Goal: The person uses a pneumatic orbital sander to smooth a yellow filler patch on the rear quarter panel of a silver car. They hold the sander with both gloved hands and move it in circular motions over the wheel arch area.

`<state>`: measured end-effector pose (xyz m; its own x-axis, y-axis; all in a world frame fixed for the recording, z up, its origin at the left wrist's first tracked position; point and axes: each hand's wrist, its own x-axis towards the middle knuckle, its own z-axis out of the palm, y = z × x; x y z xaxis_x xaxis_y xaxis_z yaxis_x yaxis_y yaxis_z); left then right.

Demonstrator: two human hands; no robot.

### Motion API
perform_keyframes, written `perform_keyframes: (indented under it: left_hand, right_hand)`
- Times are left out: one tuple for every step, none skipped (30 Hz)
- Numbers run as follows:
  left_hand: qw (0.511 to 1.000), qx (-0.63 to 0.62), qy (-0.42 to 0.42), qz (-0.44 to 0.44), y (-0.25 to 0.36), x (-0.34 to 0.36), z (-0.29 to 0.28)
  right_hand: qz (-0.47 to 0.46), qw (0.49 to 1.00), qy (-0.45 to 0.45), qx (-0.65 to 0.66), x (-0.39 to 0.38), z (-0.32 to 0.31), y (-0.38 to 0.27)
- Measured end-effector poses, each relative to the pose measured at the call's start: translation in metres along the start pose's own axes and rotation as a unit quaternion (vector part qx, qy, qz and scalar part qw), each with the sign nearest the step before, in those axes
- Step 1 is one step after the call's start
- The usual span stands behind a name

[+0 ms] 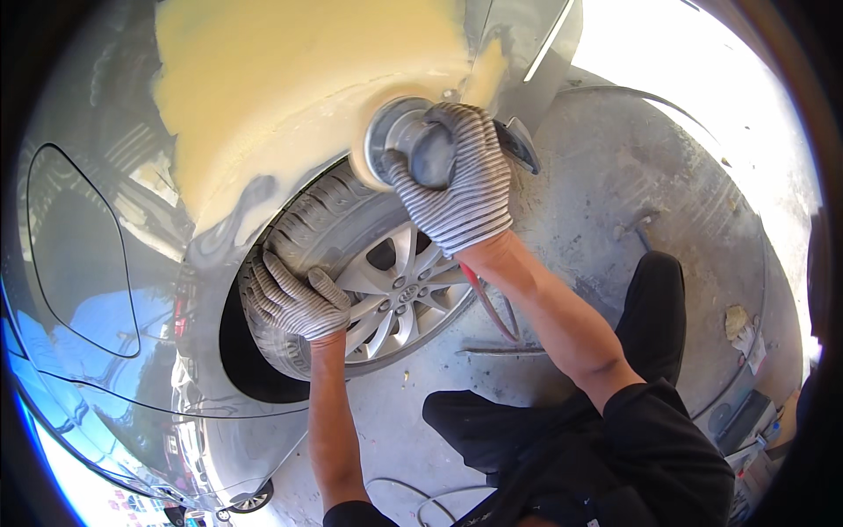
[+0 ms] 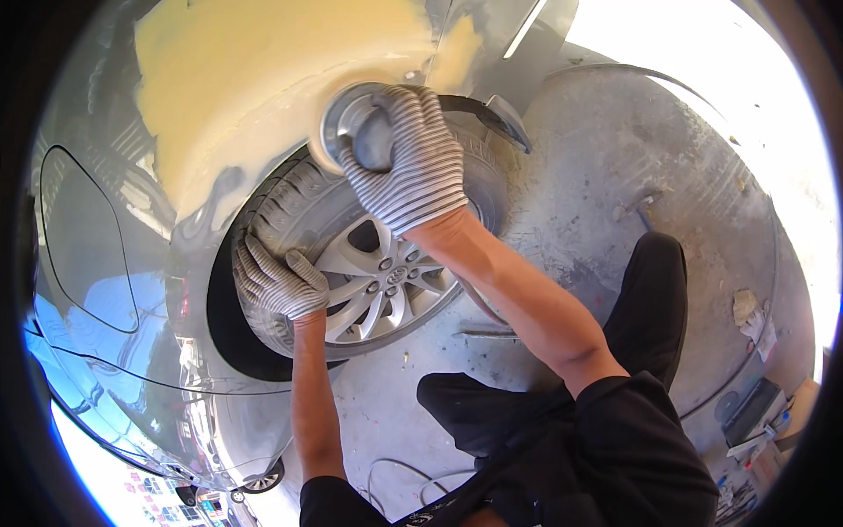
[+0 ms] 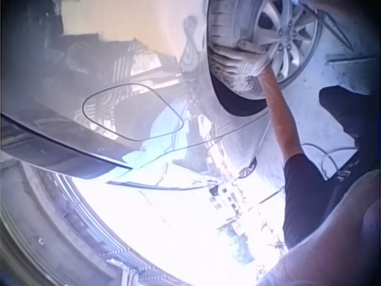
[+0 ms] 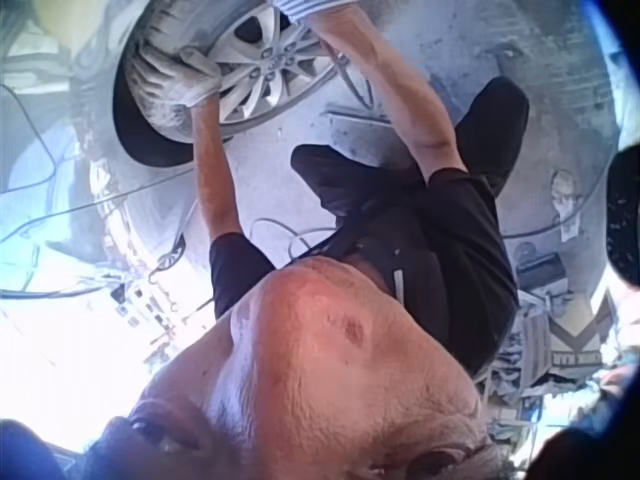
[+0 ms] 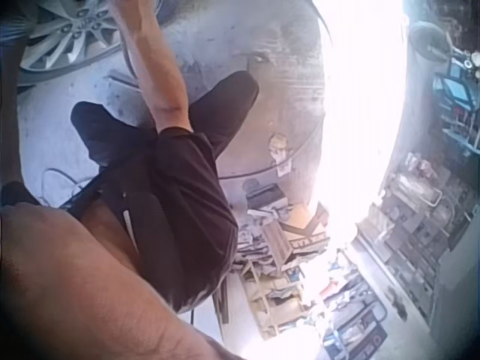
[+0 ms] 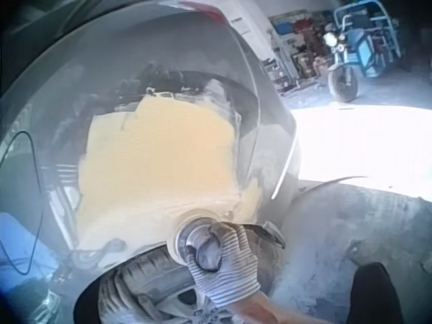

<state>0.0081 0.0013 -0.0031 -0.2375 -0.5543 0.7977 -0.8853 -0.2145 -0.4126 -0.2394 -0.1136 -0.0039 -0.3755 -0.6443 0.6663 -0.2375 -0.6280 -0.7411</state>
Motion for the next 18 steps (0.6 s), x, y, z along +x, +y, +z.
perform_keyframes:
  left_hand:
    - [1.0, 0.002, -0.001, -0.001, -0.001, -0.001, 0.0]
    - [1.0, 0.003, -0.002, -0.002, -0.001, -0.002, 0.0]
    - [1.0, 0.004, -0.001, -0.004, -0.001, -0.002, 0.0]
    - [1.0, 0.004, 0.003, -0.004, -0.001, -0.001, 0.0]
    - [1.0, 0.004, 0.006, -0.003, 0.0, 0.001, 0.0]
    - [1.0, 0.004, 0.009, -0.003, 0.001, 0.001, 0.0]
    - [1.0, 0.002, 0.012, -0.003, 0.001, 0.001, 0.001]
    - [1.0, 0.0, 0.015, -0.003, 0.001, 0.001, 0.001]
    - [1.0, -0.003, 0.017, -0.003, 0.001, 0.0, 0.003]
    - [1.0, -0.003, 0.015, -0.005, 0.001, -0.001, 0.004]
    - [1.0, -0.002, 0.012, -0.007, 0.001, -0.003, 0.005]
    - [1.0, 0.0, 0.01, -0.008, 0.0, -0.003, 0.004]
    - [1.0, 0.0, 0.01, -0.007, -0.001, -0.003, 0.004]
    - [1.0, 0.0, 0.01, -0.007, -0.001, -0.002, 0.003]
    - [1.0, -0.001, 0.01, -0.006, 0.0, -0.002, 0.003]
    - [1.0, 0.012, 0.011, -0.001, 0.001, 0.0, 0.001]
    - [1.0, 0.026, 0.012, 0.004, 0.001, 0.001, -0.002]
    - [0.999, 0.037, 0.011, 0.011, 0.003, 0.002, -0.003]
  right_hand:
    - [-0.013, 1.0, -0.004, -0.012, 0.0, 0.002, -0.005]
    - [-0.001, 1.0, 0.002, -0.012, 0.0, 0.003, -0.003]
    - [0.008, 1.0, 0.009, -0.012, 0.002, 0.002, 0.003]
    - [0.018, 1.0, 0.016, -0.012, 0.003, 0.002, 0.01]
    - [0.04, 0.999, 0.02, -0.02, 0.004, 0.0, 0.018]
    - [0.043, 0.999, 0.02, -0.017, 0.006, 0.0, 0.017]
    - [0.047, 0.999, 0.02, -0.013, 0.01, -0.001, 0.015]
    - [0.05, 0.998, 0.02, -0.01, 0.013, -0.001, 0.012]
    - [0.024, 1.0, 0.01, -0.016, 0.013, 0.001, 0.007]
    - [0.002, 1.0, 0.006, -0.019, 0.012, 0.002, 0.001]
    - [-0.019, 1.0, 0.001, -0.022, 0.011, 0.003, -0.005]
    - [-0.04, 0.999, -0.003, -0.023, 0.01, 0.003, -0.008]
    - [-0.044, 0.998, 0.002, -0.041, 0.008, 0.003, -0.005]
    - [-0.009, 0.999, 0.001, -0.034, 0.007, 0.001, 0.002]
    - [0.025, 0.999, 0.001, -0.026, 0.009, -0.003, 0.009]
    - [0.059, 0.998, 0.0, -0.019, 0.01, -0.005, 0.013]
    - [0.058, 0.997, -0.011, -0.043, 0.01, -0.008, 0.015]
    - [0.042, 0.999, -0.011, -0.031, 0.01, -0.008, 0.013]
